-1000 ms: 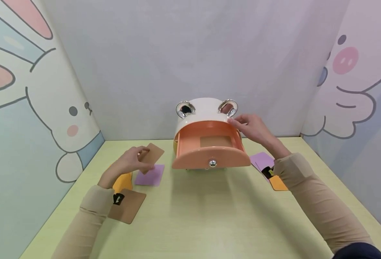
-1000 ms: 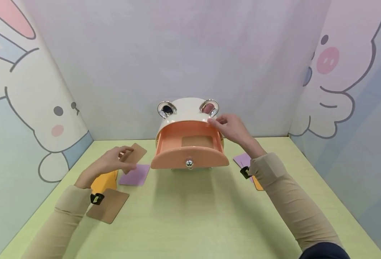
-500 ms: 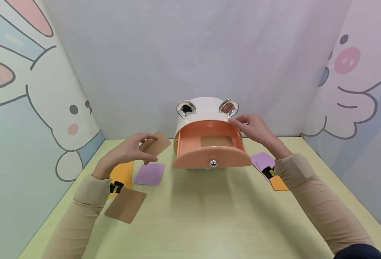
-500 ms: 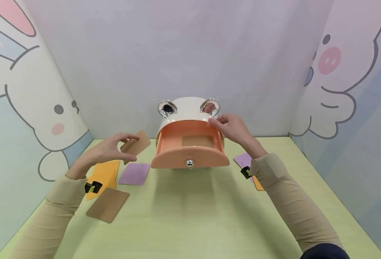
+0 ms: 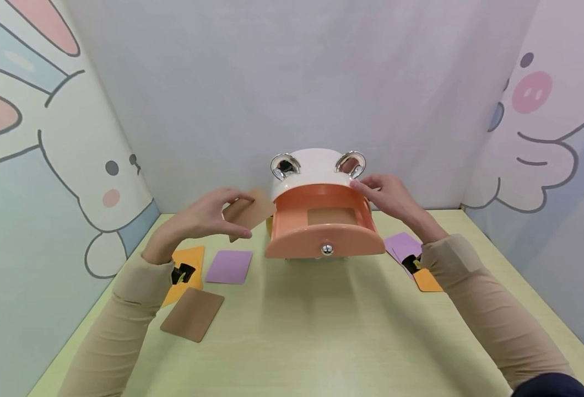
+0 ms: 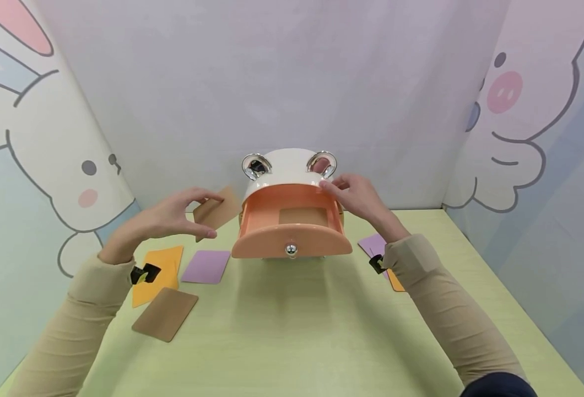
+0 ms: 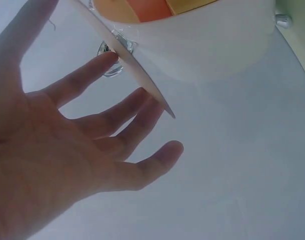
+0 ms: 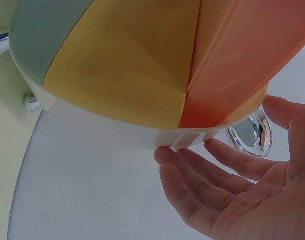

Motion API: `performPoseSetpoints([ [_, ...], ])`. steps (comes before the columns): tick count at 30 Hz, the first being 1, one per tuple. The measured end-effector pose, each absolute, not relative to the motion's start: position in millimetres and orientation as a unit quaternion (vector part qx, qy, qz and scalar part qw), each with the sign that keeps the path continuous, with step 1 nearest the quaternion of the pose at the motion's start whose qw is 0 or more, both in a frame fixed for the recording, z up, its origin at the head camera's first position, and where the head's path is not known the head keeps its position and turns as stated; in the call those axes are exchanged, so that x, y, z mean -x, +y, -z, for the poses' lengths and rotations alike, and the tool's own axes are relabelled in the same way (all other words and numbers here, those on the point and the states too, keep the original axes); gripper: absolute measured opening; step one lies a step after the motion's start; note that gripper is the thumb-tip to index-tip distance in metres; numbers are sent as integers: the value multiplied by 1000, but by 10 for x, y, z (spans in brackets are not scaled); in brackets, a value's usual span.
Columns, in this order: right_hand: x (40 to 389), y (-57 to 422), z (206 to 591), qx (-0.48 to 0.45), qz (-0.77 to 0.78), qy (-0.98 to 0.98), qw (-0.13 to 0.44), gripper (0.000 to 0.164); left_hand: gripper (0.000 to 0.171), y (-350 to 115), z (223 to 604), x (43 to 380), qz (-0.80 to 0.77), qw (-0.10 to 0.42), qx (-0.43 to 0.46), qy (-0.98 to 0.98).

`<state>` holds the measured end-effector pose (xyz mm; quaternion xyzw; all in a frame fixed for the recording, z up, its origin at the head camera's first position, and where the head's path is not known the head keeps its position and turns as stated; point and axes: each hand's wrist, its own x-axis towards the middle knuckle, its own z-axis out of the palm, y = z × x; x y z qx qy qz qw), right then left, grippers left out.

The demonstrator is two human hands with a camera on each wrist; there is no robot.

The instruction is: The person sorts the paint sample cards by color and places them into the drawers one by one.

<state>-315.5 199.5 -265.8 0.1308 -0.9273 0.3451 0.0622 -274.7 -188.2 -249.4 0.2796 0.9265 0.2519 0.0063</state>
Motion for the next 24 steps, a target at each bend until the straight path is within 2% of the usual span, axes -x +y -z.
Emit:
performPoseSetpoints([
  [24,3175,1993,2663,-132,-339,-929,66,59,64,-1227,2237,2812,-233,-2,-365,902],
])
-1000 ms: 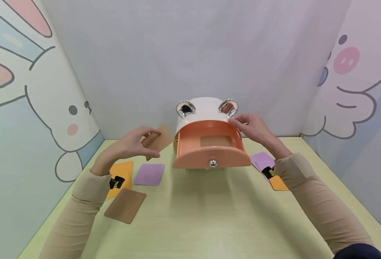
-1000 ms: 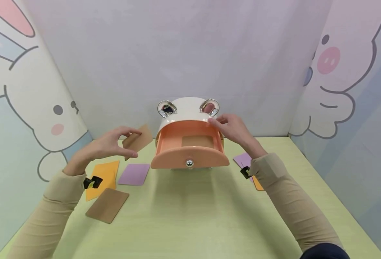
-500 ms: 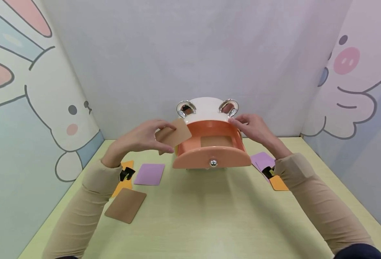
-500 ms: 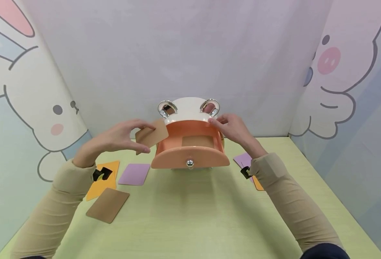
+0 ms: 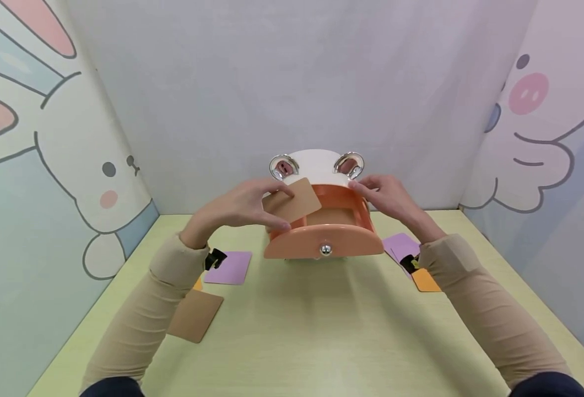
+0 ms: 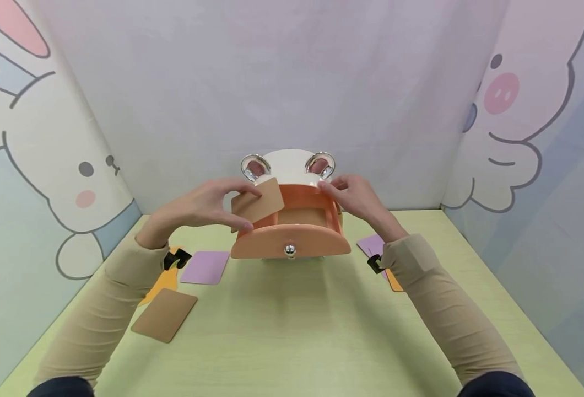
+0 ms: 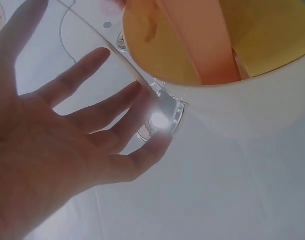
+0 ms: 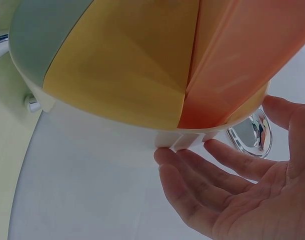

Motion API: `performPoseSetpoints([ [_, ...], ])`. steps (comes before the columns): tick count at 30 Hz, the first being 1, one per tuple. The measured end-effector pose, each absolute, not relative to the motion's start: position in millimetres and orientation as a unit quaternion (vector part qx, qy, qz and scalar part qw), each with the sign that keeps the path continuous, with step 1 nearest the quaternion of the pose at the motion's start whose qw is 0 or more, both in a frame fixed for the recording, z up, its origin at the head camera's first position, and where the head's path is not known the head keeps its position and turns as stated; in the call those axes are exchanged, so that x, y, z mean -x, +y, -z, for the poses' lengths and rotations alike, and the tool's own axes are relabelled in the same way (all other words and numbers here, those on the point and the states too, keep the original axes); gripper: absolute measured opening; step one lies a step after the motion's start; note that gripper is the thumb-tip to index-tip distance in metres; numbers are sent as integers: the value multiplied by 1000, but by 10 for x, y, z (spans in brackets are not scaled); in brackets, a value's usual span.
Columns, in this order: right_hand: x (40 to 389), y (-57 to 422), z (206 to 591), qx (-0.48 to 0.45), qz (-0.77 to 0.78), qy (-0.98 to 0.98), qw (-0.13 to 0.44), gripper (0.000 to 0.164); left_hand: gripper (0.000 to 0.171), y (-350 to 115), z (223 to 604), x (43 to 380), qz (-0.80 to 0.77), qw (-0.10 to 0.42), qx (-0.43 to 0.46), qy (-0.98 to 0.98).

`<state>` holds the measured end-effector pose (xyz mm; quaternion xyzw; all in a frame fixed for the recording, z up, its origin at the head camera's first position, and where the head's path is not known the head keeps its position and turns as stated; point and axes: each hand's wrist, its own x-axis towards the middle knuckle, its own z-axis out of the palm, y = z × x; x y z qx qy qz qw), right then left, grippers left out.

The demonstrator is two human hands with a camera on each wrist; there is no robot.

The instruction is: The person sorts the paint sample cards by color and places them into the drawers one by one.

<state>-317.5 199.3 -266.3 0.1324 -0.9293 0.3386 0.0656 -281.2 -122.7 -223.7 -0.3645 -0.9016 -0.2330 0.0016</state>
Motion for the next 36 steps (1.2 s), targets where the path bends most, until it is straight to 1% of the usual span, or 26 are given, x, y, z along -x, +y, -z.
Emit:
performPoseSetpoints([
  [10,3194,1978,2663,-129,-337,-931,58,62,62,-1101,2168,2824,228,-5,383,-895],
  [23,3217,1952,2681,-136,-339,-929,63,57,59,-1005,2167,2868,213,4,404,-890],
  [29,3222,1948,2684,-139,-347,-926,60,57,62,-997,2173,2862,224,4,406,-886],
  [33,3223,1956,2685,-139,-348,-925,67,56,63,-1017,2188,2848,248,15,421,-872],
  [36,3219,1960,2686,-139,-347,-925,69,54,65,-1074,2206,2813,260,22,413,-873],
])
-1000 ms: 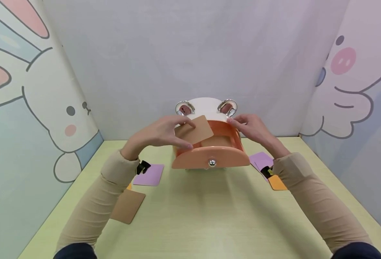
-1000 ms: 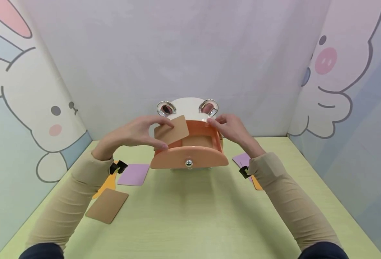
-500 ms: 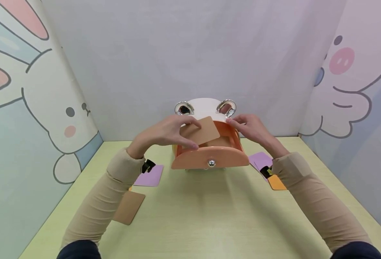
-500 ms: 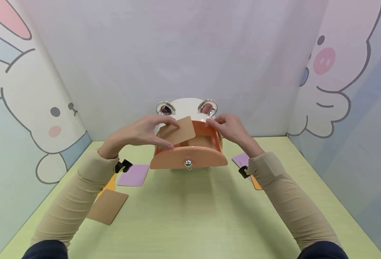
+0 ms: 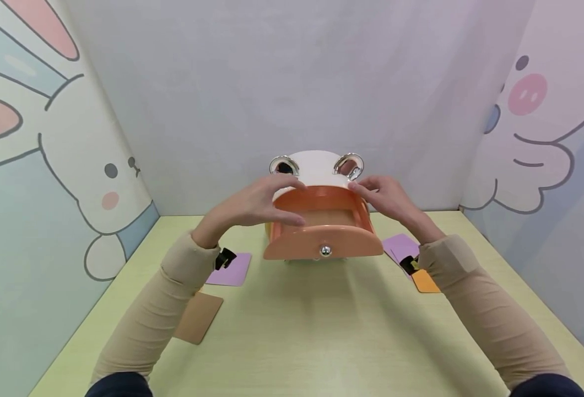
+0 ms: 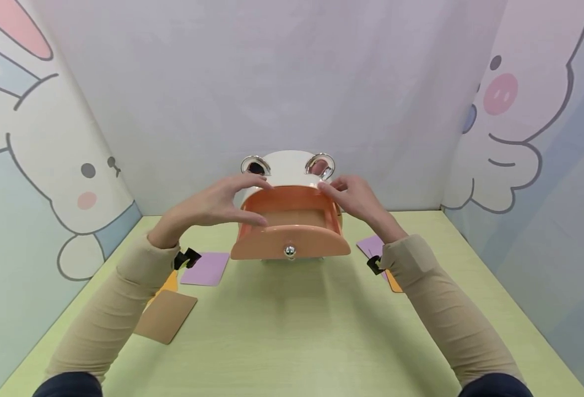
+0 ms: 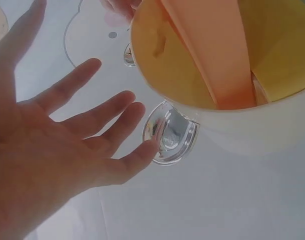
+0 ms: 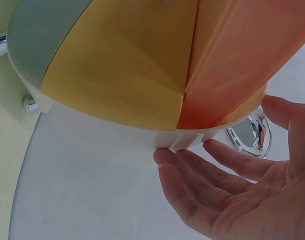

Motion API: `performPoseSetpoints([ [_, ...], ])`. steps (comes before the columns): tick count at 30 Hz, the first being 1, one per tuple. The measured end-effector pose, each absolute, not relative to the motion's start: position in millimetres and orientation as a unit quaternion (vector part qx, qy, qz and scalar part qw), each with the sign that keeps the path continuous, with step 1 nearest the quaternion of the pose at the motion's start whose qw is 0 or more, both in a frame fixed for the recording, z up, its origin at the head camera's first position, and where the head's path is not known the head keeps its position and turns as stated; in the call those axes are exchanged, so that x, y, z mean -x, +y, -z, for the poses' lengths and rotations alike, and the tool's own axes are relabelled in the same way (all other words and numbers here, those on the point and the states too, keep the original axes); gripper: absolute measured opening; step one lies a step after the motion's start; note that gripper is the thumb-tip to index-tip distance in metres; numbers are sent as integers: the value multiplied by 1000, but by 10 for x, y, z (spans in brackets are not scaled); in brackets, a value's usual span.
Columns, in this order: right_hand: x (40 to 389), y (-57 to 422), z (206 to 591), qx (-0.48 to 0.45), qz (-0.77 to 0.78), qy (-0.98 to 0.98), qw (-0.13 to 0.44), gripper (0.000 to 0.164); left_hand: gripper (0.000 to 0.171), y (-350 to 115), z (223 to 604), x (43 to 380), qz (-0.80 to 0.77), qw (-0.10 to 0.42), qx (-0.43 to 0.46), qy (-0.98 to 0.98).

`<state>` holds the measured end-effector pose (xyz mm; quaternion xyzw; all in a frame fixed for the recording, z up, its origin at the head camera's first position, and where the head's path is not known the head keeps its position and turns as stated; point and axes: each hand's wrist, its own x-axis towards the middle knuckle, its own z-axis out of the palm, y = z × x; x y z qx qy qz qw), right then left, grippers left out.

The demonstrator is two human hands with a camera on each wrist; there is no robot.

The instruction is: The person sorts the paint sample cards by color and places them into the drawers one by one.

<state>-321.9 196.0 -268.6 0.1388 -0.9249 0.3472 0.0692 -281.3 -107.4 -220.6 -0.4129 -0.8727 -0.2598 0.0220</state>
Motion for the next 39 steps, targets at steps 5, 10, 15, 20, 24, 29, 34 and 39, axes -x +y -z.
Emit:
performPoseSetpoints([
  [5,3210,1960,2686,-142,-347,-924,72,54,67,-1252,2284,2725,281,25,350,-894],
  [10,3214,1963,2683,-139,-348,-924,73,55,64,-1454,2461,2619,281,44,279,-917],
  [15,3206,1966,2676,-138,-346,-925,73,57,61,-1569,2783,2477,260,87,214,-938],
  [20,3202,1960,2673,-143,-340,-927,70,58,63,-1687,3084,2308,220,104,144,-959],
  [24,3207,1958,2680,-145,-339,-927,74,58,70,-1811,3232,2190,176,79,98,-976],
  [29,3203,1972,2699,-144,-338,-927,75,58,74,-1934,3436,2071,117,16,59,-991],
  [34,3204,1971,2699,-138,-337,-928,73,57,80,-2010,3641,1983,102,-43,15,-994],
  [39,3217,1955,2696,-134,-337,-929,66,60,85,-2068,3766,1915,83,-79,-35,-993],
])
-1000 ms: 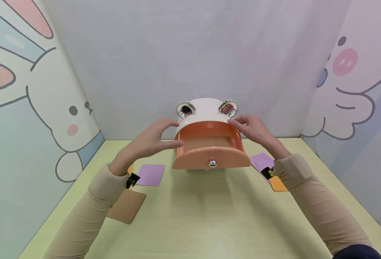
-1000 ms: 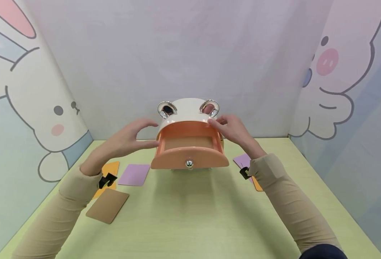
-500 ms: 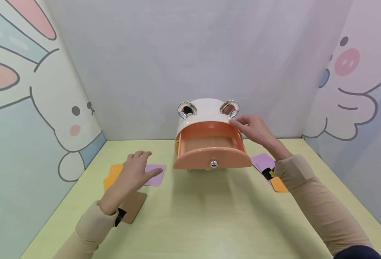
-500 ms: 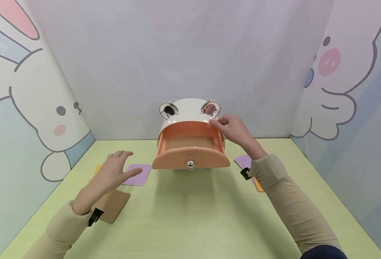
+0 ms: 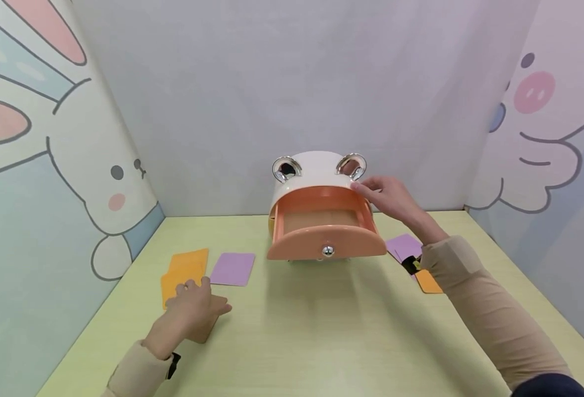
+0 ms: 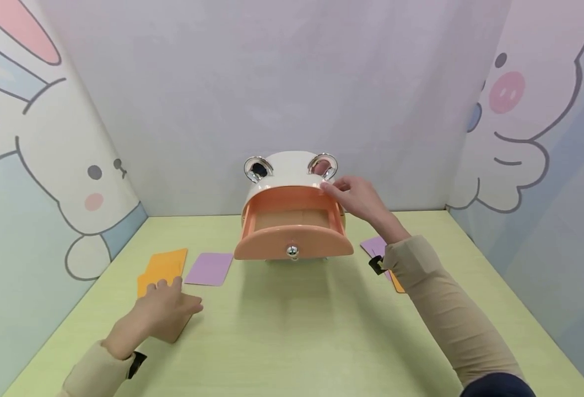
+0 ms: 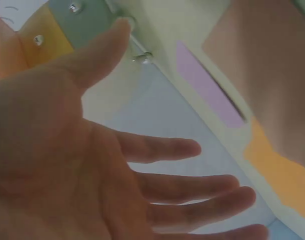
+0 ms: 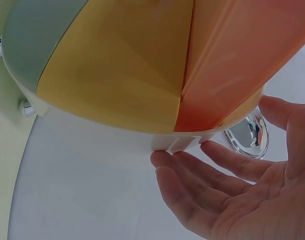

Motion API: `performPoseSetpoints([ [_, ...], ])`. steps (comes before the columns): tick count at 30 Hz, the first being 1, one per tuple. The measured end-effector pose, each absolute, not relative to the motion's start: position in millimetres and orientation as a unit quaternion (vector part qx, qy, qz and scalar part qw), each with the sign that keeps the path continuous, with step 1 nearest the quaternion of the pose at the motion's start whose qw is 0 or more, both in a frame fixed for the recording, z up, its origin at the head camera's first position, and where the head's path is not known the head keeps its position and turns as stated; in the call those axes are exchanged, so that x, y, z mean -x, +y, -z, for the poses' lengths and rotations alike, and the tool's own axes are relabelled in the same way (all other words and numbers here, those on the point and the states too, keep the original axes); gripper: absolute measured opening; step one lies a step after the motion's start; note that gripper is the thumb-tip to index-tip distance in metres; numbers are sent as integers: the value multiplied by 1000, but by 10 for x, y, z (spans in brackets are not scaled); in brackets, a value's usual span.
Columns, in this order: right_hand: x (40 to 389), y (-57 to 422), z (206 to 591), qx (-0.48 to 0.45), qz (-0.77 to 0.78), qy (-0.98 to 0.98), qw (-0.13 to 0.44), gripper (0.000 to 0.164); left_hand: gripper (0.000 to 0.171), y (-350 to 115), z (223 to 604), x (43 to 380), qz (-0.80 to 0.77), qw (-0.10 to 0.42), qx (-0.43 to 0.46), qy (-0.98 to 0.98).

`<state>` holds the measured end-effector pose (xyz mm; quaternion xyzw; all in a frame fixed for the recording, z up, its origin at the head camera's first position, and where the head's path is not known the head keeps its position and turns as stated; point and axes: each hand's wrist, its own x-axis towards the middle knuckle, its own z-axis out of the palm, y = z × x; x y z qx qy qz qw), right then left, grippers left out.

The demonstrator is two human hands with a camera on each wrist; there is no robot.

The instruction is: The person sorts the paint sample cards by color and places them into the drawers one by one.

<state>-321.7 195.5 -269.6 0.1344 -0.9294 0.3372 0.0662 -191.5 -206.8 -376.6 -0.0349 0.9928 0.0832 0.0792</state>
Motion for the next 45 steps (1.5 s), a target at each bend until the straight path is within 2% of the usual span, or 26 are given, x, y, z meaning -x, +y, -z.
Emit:
performPoseSetpoints([
  [5,3235,1944,2700,-134,-337,-930,66,59,90,-2126,3851,1888,-68,111,44,990],
  [13,3255,1907,2707,-138,-342,-927,65,59,87,-2199,3972,1866,-60,103,-14,993],
  [28,3248,1896,2710,-138,-347,-926,60,60,85,-2329,3967,1851,-87,119,13,989],
  [40,3234,1917,2706,-140,-350,-924,63,56,68,-2361,3982,1880,-107,111,5,988],
  [45,3245,1911,2708,-140,-349,-924,64,57,68,-2350,3945,1914,-125,100,4,987],
])
